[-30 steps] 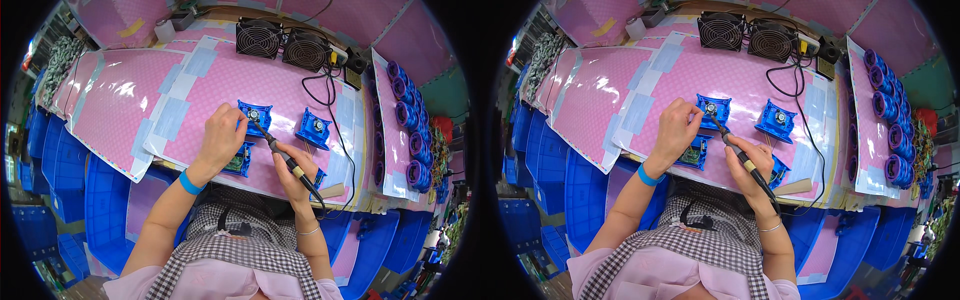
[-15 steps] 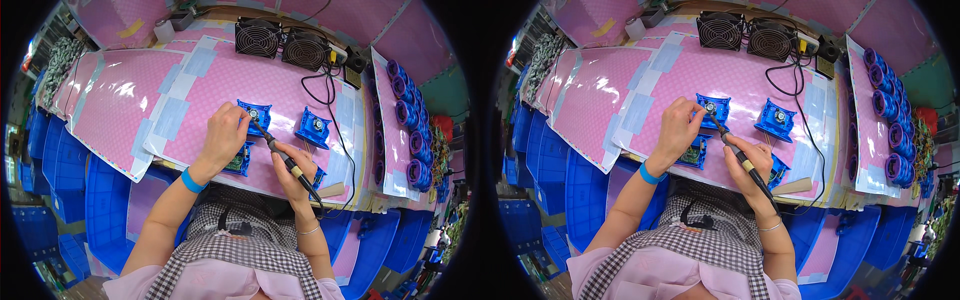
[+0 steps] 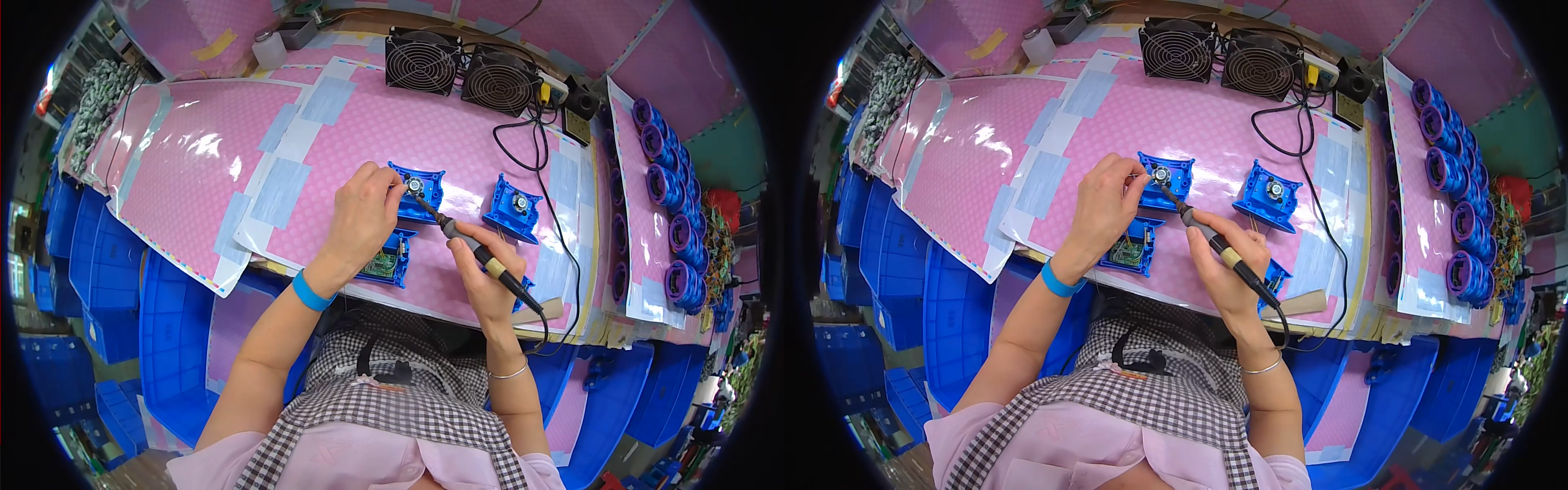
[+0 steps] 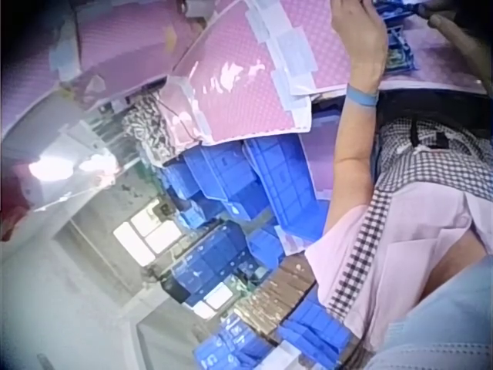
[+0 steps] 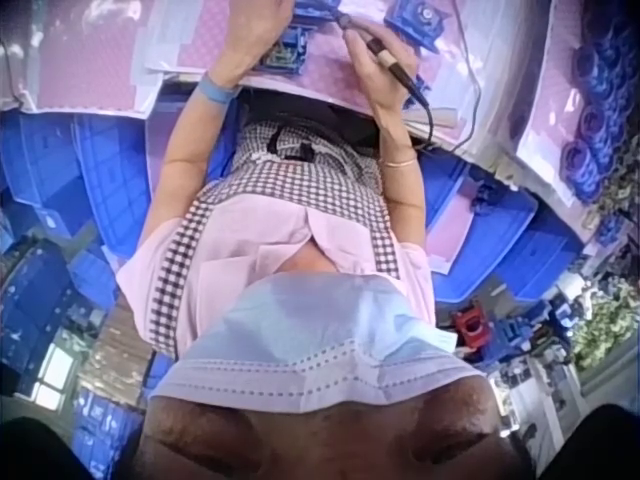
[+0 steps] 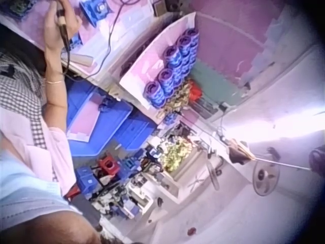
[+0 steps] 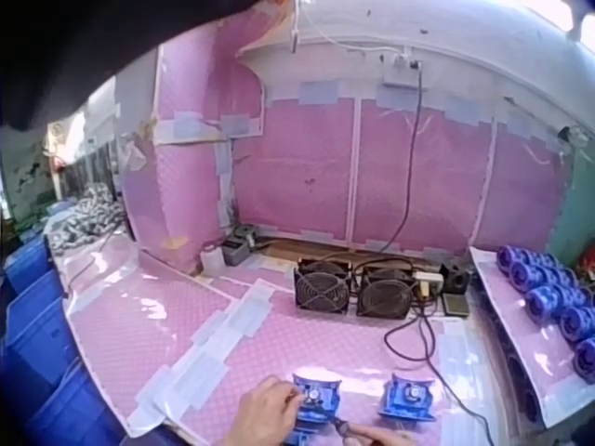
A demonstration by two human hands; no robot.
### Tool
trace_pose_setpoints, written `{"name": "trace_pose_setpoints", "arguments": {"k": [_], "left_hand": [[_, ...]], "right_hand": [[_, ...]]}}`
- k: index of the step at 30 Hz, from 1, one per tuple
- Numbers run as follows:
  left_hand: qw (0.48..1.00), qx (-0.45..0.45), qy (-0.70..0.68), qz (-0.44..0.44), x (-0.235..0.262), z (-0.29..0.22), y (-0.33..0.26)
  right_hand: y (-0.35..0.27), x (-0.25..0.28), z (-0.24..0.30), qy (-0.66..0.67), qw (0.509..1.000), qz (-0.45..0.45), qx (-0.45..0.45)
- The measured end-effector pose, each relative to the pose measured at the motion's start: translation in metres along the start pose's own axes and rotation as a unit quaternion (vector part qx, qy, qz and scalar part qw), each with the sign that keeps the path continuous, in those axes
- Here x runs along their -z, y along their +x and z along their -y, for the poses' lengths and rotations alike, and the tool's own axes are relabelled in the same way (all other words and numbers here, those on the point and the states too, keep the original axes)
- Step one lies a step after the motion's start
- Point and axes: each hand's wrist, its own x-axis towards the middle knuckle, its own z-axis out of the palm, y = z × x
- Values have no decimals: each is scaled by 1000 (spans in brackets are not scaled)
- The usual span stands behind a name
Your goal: Soldering components onto small electronic fans at a factory workstation.
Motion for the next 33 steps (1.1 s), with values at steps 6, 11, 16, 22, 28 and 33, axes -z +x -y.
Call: {"name": "trace_pose_setpoints", "arguments": {"k": [6, 11, 16, 22, 28, 33], "left_hand": [[1000, -31, 0, 2, 1, 4, 0], [1000, -22, -2, 3, 0, 8, 0], [1000, -18, 5, 9, 1, 8, -1], [1000, -19, 4, 23, 6, 4, 0], [1000, -12, -8, 26, 10, 1, -1], [999, 4, -22, 44, 13, 0, -2]], "right_hand": [[3, 0, -9, 101, 992, 7, -79], [5, 0, -3, 182, 976, 2, -116], [5, 1, -3, 187, 976, 3, -115], [9, 7, 6, 233, 952, -46, -193], [11, 11, -2, 259, 940, -63, -214], [9, 9, 0, 219, 959, -38, -177]]}}
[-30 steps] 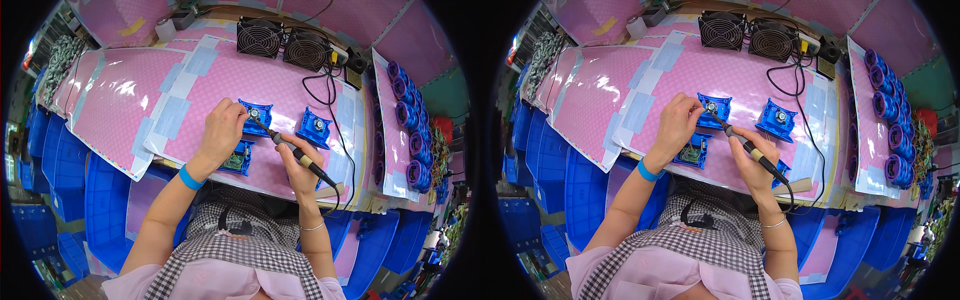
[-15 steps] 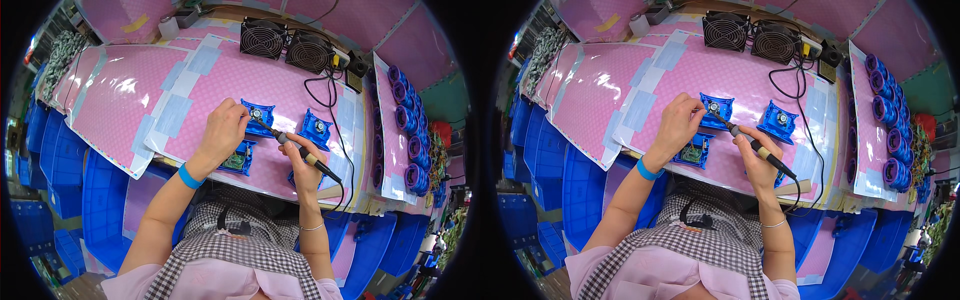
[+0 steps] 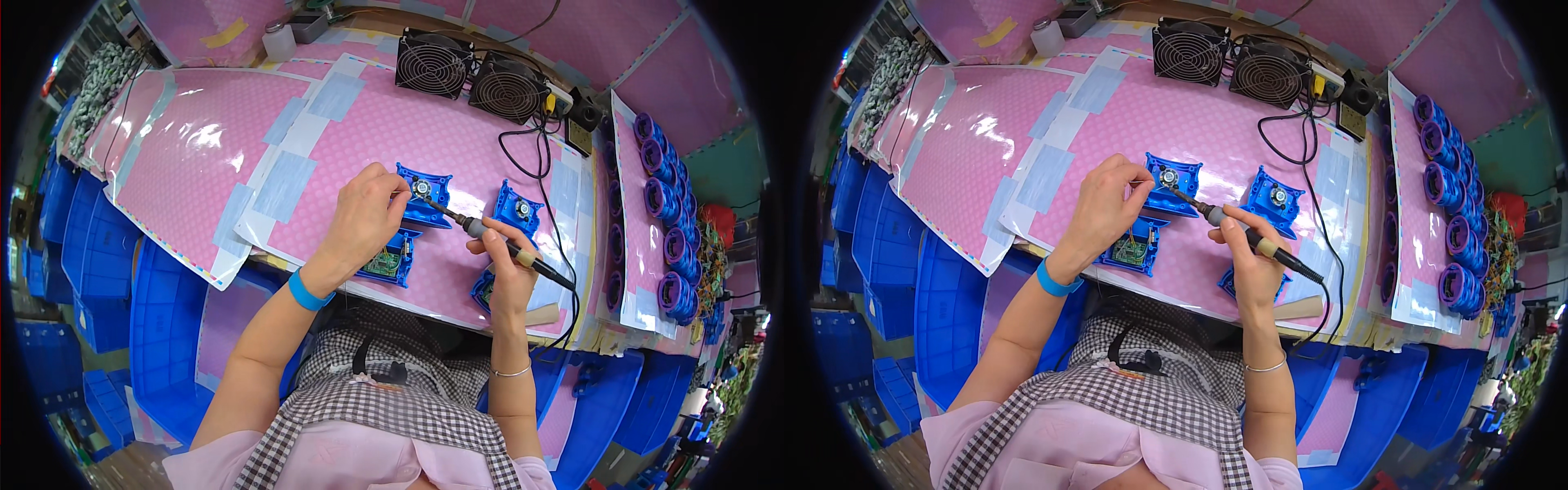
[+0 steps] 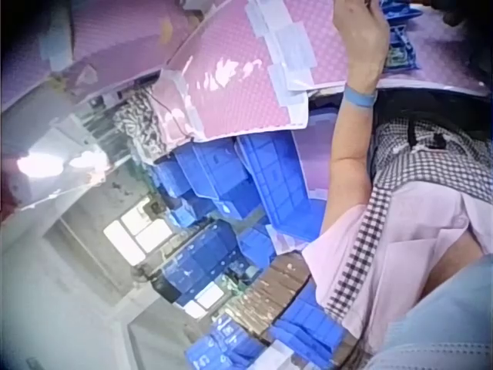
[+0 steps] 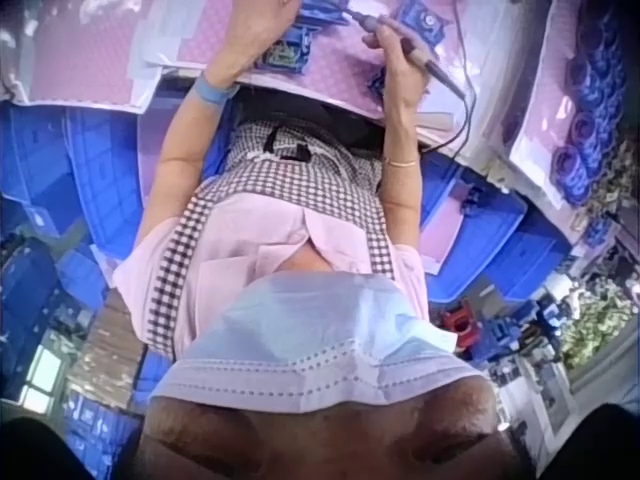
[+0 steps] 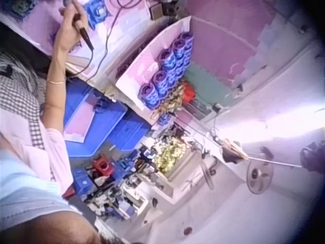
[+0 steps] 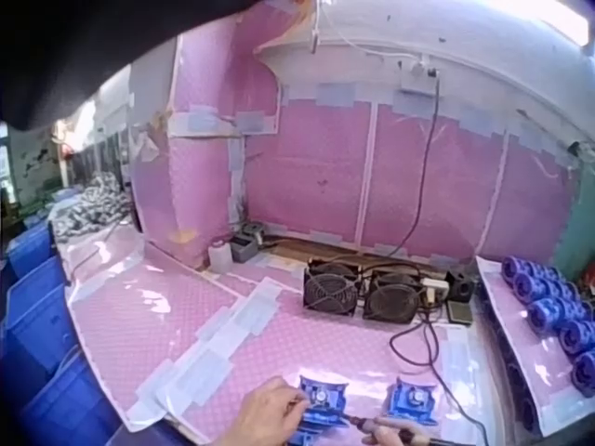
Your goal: Soldering components onto small electronic fans at a factory workstation.
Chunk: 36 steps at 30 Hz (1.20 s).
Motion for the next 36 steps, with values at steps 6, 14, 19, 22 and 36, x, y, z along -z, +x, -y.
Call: {"name": "trace_pose_setpoints", "arguments": {"k": [6, 14, 19, 22, 36], "left_hand": [[1000, -5, 6, -18, -4, 1, 0], [1000, 4, 3, -17, -7, 1, 0], [1000, -6, 6, -25, -9, 2, 0], [1000, -4, 8, -27, -10, 2, 0], [999, -13, 15, -33, -13, 2, 1]], "right_hand": [[-3, -4, -3, 1, 1000, 17, 26], [-3, -6, -6, -18, 999, 27, 43], [-4, -5, -9, -22, 998, 31, 53], [-6, -8, -8, -28, 997, 20, 63], [-10, -4, -6, -214, 957, 34, 192]]}}
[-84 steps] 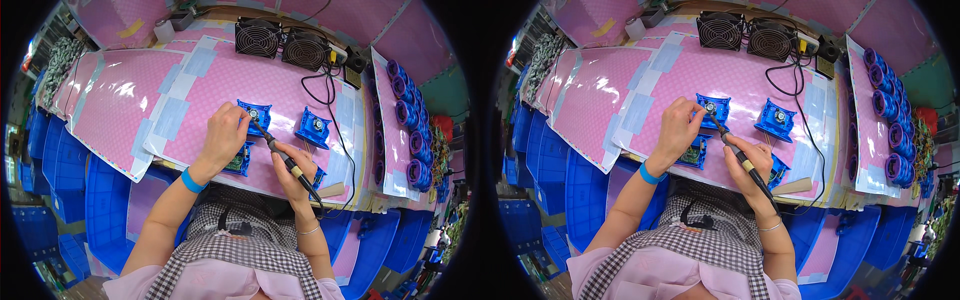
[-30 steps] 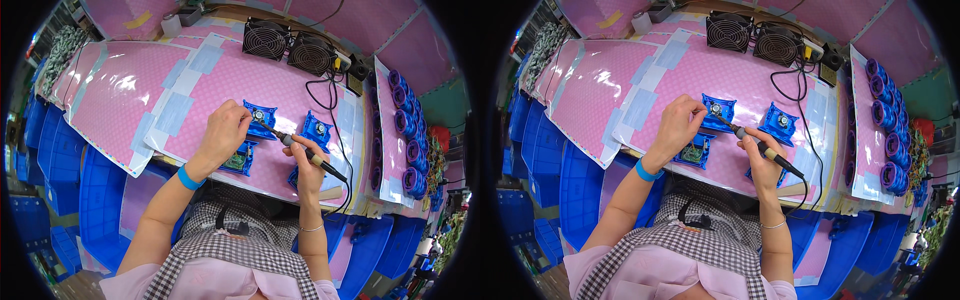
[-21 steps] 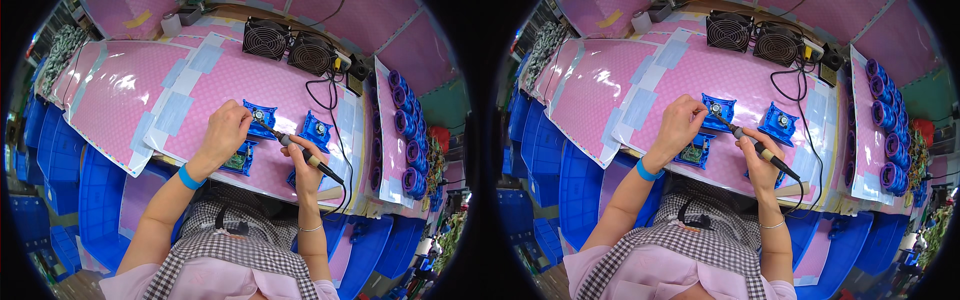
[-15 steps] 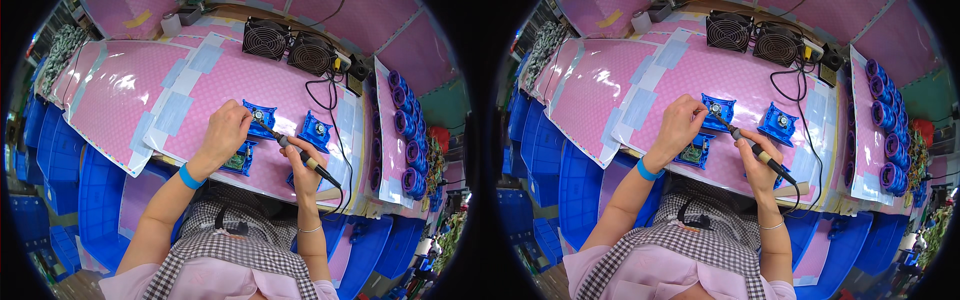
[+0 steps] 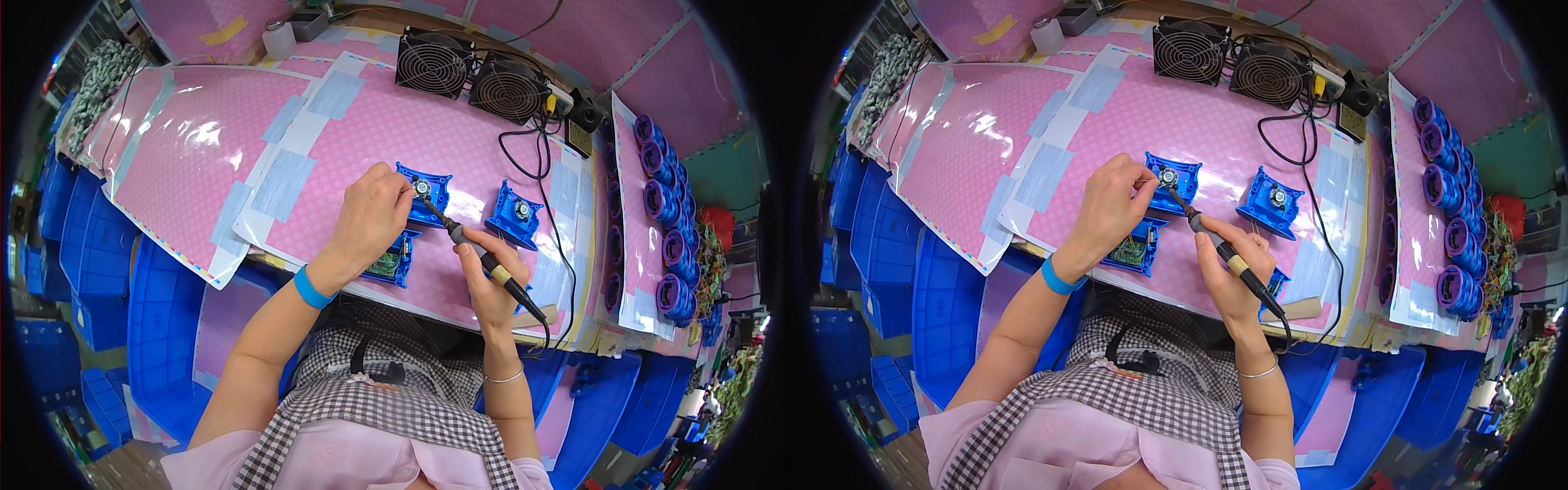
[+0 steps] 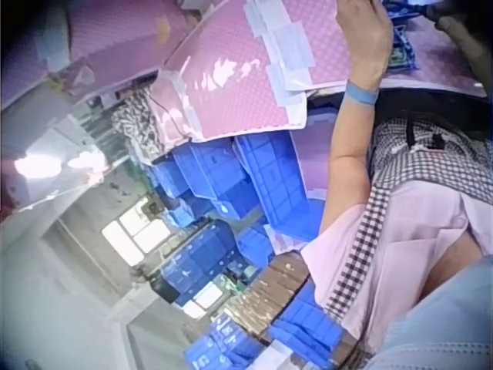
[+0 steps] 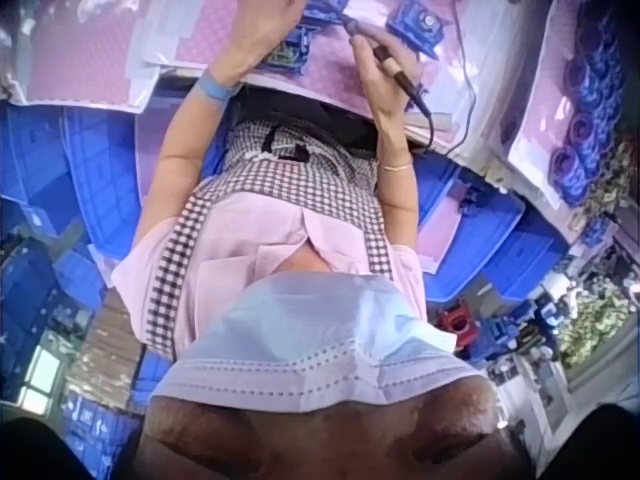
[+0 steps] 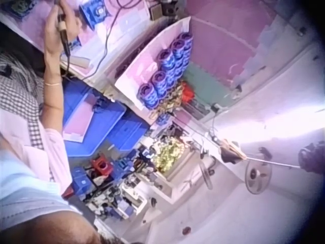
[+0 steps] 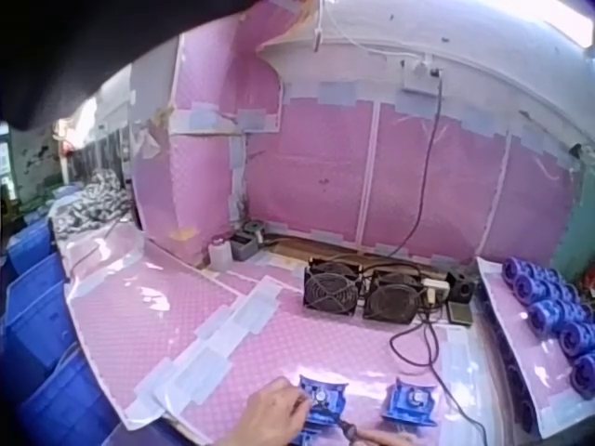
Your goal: Soldering components onto small electronic fans at a factory workstation.
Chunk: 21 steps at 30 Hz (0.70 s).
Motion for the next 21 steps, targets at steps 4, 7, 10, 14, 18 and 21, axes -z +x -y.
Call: {"name": "trace_pose_setpoints", "arguments": {"k": [4, 7, 10, 14, 18, 21], "left_hand": [[1000, 6, 0, 2, 0, -3, 1], [1000, 6, 0, 3, 1, -3, 1], [1000, 5, 0, 3, 1, -1, 1], [1000, 5, -3, 6, 0, -2, 1], [1000, 7, -1, 2, -1, 0, 0], [1000, 5, -1, 3, 0, -1, 1]], "right_hand": [[0, -4, -1, 2, 999, -37, 33], [0, -4, 1, 1, 999, -35, 28], [0, -2, 4, -9, 1000, -9, 13], [1, -4, 4, -4, 999, -35, 23], [1, -4, 11, -11, 999, -25, 19], [1, -5, 16, -28, 999, -21, 25]]}}
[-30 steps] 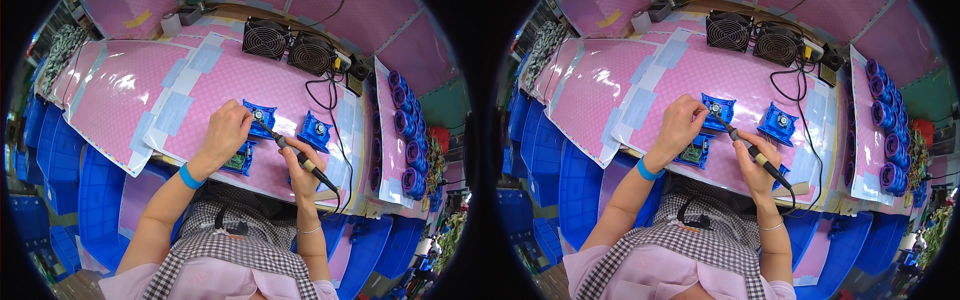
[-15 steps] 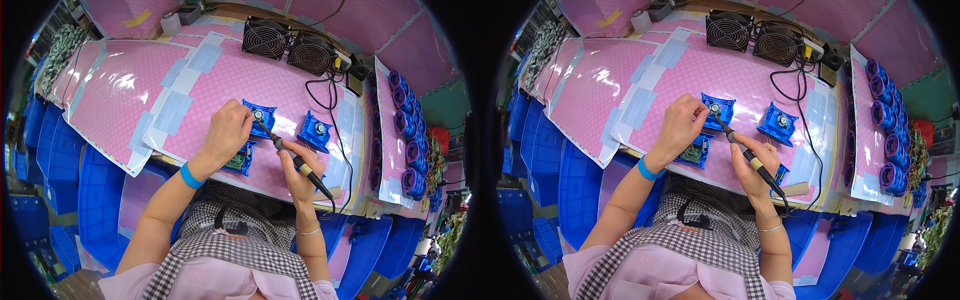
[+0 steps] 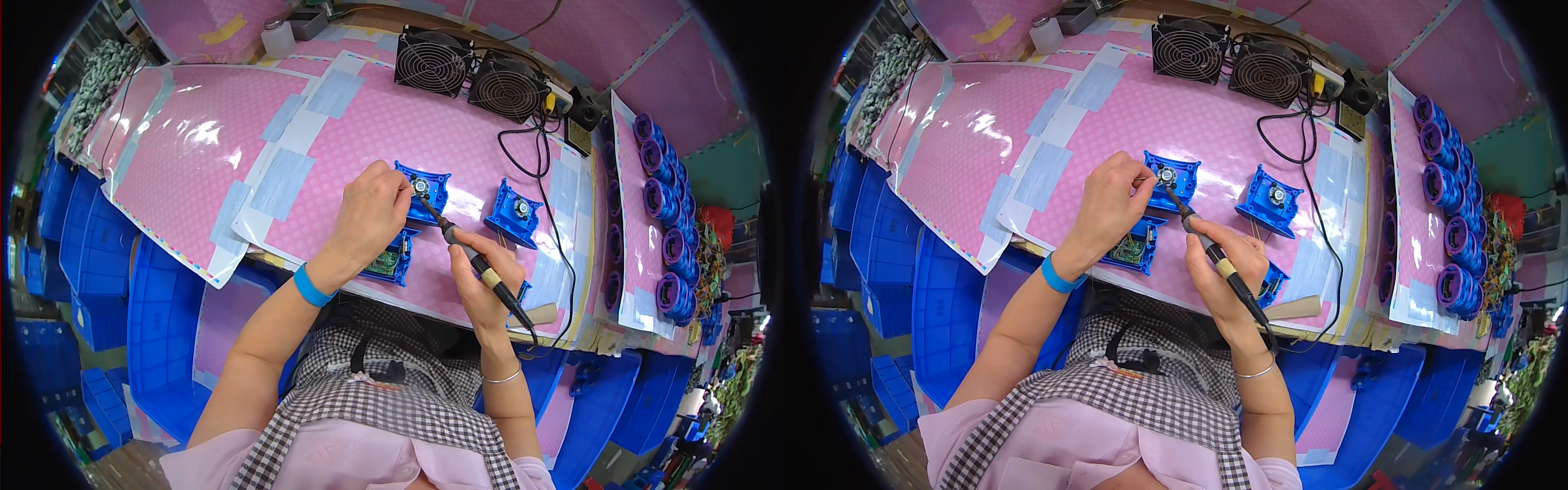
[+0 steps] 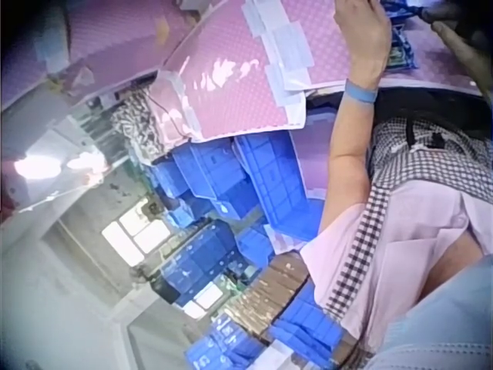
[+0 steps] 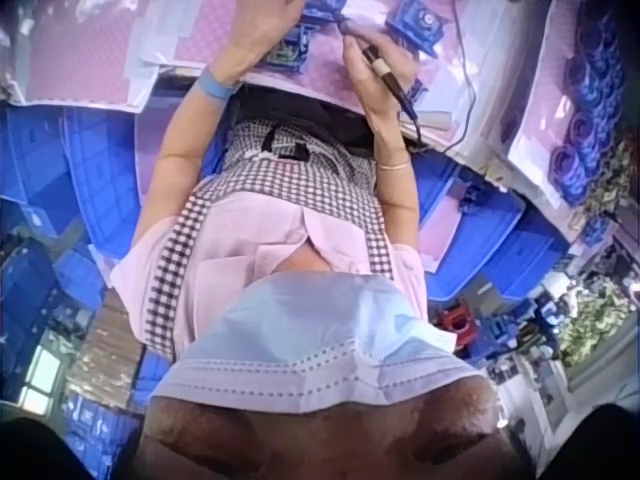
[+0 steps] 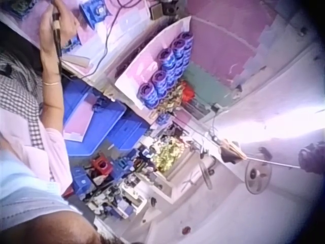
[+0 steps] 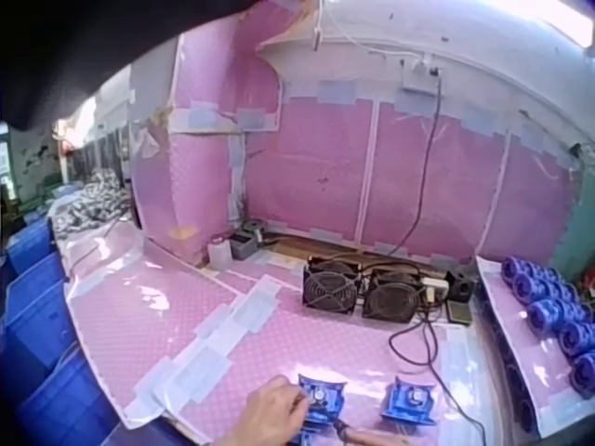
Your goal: Soldering components onto small electronic fans at a factory workstation.
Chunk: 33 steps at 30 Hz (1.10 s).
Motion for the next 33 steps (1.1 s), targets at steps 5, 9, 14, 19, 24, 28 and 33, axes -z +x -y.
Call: {"name": "trace_pose_setpoints", "arguments": {"k": [5, 9, 14, 19, 24, 28, 33], "left_hand": [[1000, -3, 0, -3, -1, 1, 0], [1000, -7, 4, 0, 0, 1, 0], [1000, -4, 8, 3, 2, 1, 0], [1000, 0, 10, 10, 3, -2, -1], [1000, -18, 8, 9, 13, -12, -2], [995, -86, 55, 3, 13, -2, 1], [985, -101, 130, 44, 18, 1, 5]], "right_hand": [[-5, -5, 0, -20, 999, -14, 32], [-8, -6, 1, -34, 999, -8, 42], [-5, -4, 0, -32, 999, -11, 40], [-8, -6, -5, -21, 998, -20, 51], [-6, -5, -3, -9, 1000, -21, 21], [-4, -4, -3, 12, 1000, -19, -2], [-5, -3, -8, 27, 999, -4, -23]]}}
